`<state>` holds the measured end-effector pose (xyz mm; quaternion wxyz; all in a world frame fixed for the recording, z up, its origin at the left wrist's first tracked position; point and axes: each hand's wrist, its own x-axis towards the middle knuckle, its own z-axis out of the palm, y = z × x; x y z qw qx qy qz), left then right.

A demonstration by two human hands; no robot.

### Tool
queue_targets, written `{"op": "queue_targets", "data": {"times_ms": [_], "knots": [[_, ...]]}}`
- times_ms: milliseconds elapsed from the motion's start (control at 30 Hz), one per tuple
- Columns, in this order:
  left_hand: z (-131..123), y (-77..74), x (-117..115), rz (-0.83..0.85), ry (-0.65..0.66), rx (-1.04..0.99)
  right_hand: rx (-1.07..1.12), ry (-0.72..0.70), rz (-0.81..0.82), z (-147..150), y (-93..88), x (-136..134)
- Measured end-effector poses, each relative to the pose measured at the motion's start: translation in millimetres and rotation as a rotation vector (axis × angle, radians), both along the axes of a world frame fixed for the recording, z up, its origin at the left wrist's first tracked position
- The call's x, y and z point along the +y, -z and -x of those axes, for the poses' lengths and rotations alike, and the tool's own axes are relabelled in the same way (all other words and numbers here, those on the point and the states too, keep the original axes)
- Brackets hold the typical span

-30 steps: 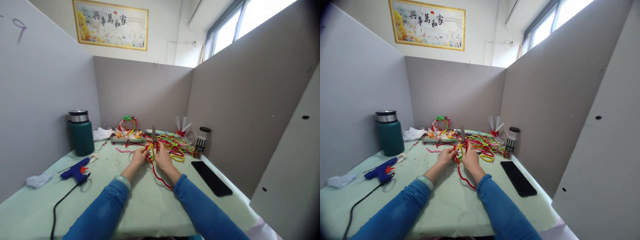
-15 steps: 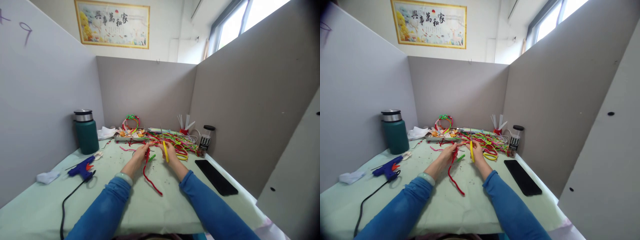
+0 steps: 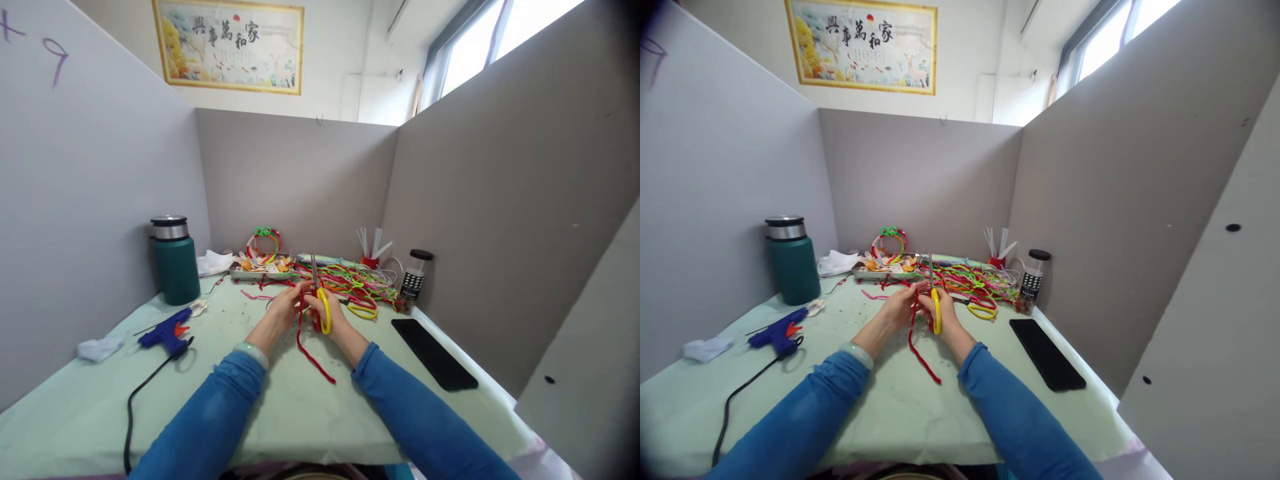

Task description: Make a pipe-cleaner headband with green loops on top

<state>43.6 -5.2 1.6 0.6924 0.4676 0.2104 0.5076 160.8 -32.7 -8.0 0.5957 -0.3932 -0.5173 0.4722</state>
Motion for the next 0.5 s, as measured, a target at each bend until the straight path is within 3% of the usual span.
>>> {"op": "queue_targets", "data": {"times_ms": [233, 500], "knots": [[-4, -0.5, -2, -0.005, -0.047, 0.068, 0.007, -0.021, 0.002, 4, -1.6, -3], [1, 3.0, -3, -0.019, -0.133, 0.216, -0.082, 0.16, -0.121, 0, 4.2, 12]]}}
